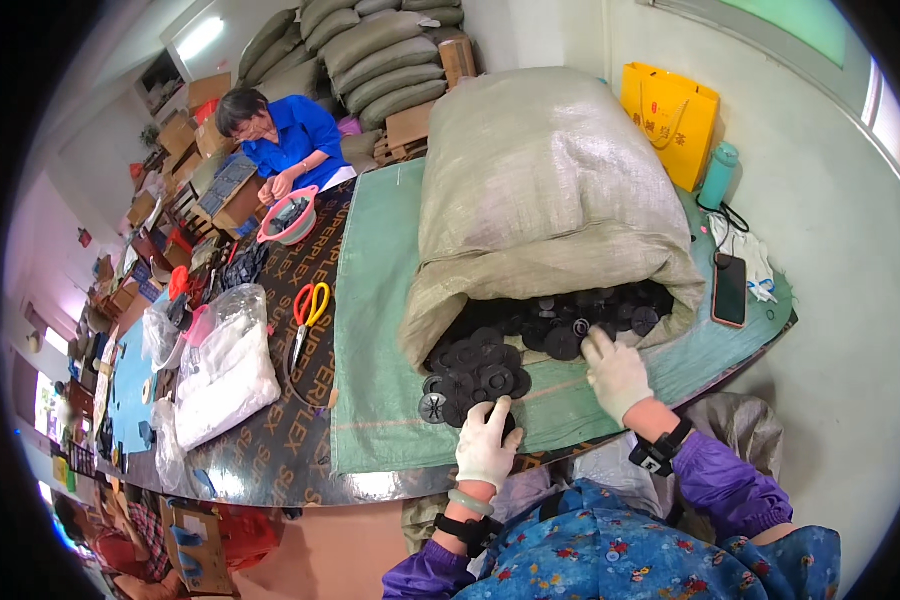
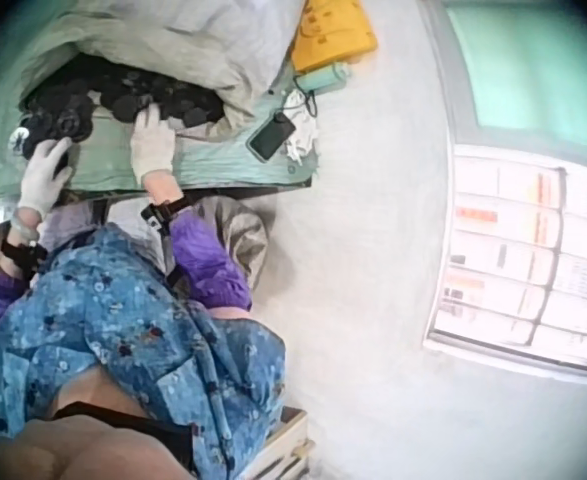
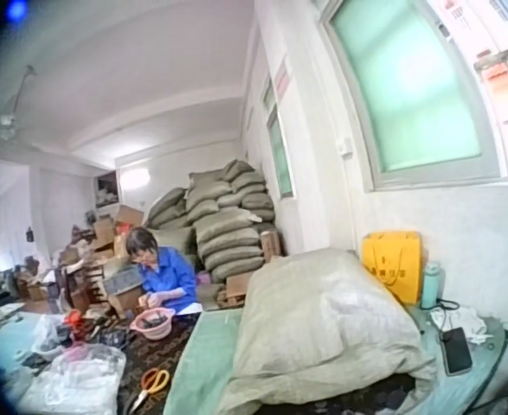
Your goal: Assembling black plastic circular components from a large sack on a workbench.
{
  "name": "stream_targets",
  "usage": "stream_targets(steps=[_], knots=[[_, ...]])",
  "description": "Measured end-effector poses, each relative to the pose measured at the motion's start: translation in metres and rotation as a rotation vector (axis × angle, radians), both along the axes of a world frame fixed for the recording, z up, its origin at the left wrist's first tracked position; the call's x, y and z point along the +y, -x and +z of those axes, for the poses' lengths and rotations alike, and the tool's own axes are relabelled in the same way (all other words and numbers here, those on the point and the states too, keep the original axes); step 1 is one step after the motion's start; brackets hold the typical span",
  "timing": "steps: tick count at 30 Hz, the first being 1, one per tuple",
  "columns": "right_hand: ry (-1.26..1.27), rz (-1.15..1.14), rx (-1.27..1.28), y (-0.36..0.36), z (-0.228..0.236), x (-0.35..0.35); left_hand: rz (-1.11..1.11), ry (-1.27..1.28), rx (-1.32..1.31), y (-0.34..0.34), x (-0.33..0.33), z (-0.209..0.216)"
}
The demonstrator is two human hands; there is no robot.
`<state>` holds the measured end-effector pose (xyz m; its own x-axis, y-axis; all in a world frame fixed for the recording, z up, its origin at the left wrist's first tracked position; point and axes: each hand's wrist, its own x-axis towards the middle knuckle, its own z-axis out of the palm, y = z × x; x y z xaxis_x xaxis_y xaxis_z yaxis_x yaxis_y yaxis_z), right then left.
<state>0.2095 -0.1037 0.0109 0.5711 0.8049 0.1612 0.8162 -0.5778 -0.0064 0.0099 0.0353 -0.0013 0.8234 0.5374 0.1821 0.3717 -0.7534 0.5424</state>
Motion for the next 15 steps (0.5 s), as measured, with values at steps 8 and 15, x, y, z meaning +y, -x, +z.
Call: stream_targets(steps=[8, 15], knots=[[-0.088, 0.156, 0.036, 0.027, 0.002, -0.013, 0.011, -0.016, -0.074, 0.001, -0.001, -0.002], [-0.484, -0.007, 0.38, -0.001, -0.013, -0.015, 0.012, -0.03, -0.081, 0.002, -0.001, -0.005]])
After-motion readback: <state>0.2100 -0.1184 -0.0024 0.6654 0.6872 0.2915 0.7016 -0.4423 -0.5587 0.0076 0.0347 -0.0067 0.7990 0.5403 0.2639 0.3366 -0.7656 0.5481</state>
